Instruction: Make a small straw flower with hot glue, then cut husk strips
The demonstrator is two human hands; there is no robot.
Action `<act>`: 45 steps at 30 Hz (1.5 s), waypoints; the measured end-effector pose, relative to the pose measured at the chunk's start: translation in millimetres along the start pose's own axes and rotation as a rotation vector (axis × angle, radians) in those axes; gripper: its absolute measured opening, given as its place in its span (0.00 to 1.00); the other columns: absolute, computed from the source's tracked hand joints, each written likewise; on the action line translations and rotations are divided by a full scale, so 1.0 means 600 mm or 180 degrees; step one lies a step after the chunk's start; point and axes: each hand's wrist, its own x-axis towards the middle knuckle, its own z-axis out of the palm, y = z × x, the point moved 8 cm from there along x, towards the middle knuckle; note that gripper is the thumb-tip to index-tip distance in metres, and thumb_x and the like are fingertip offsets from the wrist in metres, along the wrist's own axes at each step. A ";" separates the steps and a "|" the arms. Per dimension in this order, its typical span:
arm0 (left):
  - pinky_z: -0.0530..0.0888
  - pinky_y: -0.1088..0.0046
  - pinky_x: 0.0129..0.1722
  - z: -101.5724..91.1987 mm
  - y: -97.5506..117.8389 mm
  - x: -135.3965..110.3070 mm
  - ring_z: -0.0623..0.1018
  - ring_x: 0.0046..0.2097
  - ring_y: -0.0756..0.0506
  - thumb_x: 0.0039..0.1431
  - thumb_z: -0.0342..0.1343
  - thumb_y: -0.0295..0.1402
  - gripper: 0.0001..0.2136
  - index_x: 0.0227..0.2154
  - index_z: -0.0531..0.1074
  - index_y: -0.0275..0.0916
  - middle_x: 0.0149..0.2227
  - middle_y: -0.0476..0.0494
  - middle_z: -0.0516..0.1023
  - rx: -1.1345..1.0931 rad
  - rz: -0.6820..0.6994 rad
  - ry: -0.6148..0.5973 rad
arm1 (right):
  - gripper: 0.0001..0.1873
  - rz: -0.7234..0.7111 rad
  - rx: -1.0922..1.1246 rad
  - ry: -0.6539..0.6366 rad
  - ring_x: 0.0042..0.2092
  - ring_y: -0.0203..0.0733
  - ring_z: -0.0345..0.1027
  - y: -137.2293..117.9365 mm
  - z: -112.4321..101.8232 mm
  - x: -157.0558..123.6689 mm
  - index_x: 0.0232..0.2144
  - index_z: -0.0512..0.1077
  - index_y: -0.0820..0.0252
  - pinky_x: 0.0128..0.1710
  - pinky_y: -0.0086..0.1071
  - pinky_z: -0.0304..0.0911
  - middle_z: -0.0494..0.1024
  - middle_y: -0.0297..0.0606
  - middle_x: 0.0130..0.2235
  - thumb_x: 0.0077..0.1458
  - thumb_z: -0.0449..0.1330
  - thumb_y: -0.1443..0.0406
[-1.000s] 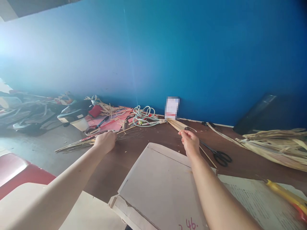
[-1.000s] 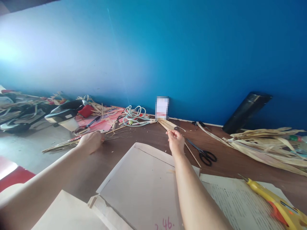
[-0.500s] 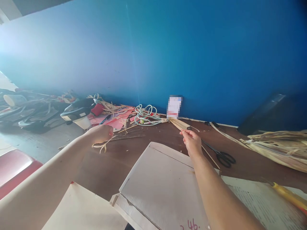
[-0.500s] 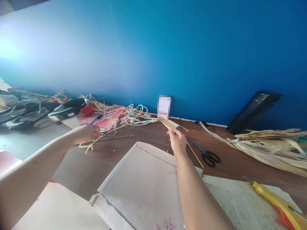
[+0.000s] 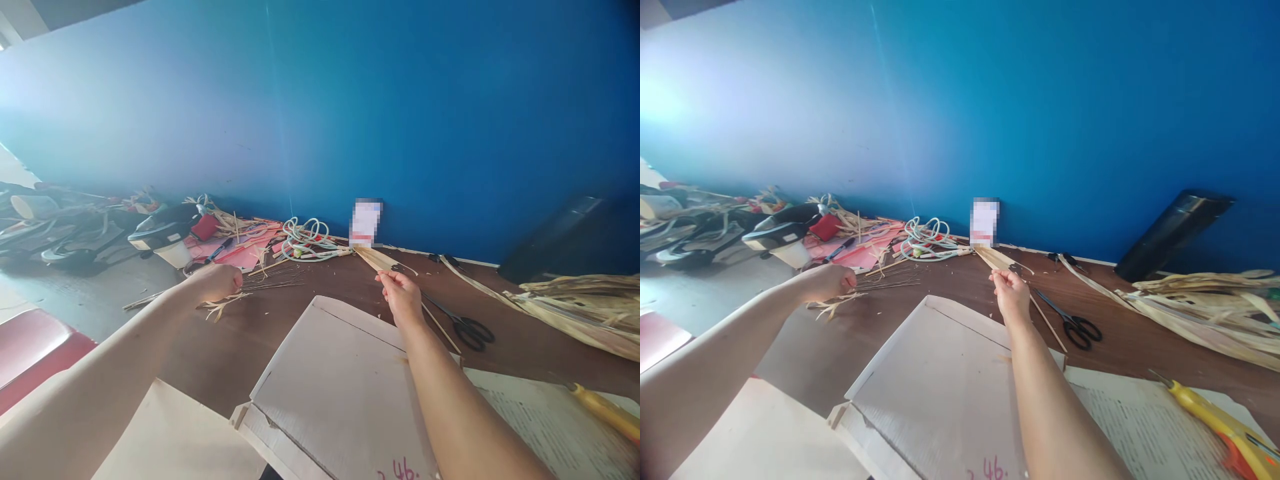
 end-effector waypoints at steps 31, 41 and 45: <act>0.60 0.70 0.49 -0.015 0.111 0.017 0.68 0.46 0.45 0.56 0.46 0.18 0.14 0.43 0.69 0.30 0.42 0.39 0.73 0.1649 0.1517 0.0405 | 0.17 0.0071 -0.0129 -0.0125 0.24 0.35 0.66 -0.009 0.005 -0.004 0.33 0.78 0.61 0.19 0.26 0.56 0.81 0.41 0.34 0.44 0.60 0.57; 0.60 0.72 0.47 -0.001 0.043 0.039 0.67 0.42 0.48 0.55 0.45 0.16 0.12 0.34 0.70 0.34 0.34 0.48 0.69 0.0646 0.1133 0.0667 | 0.17 0.0036 -0.0167 -0.0200 0.24 0.35 0.66 -0.015 0.008 -0.005 0.33 0.78 0.62 0.18 0.26 0.55 0.81 0.41 0.34 0.44 0.60 0.56; 0.61 0.77 0.45 -0.007 0.028 0.039 0.69 0.38 0.51 0.50 0.50 0.14 0.11 0.31 0.72 0.35 0.33 0.50 0.72 -0.0014 0.0804 0.0958 | 0.17 0.0020 -0.0176 -0.0206 0.24 0.35 0.65 -0.014 0.008 -0.005 0.33 0.78 0.61 0.18 0.26 0.56 0.80 0.41 0.35 0.44 0.60 0.56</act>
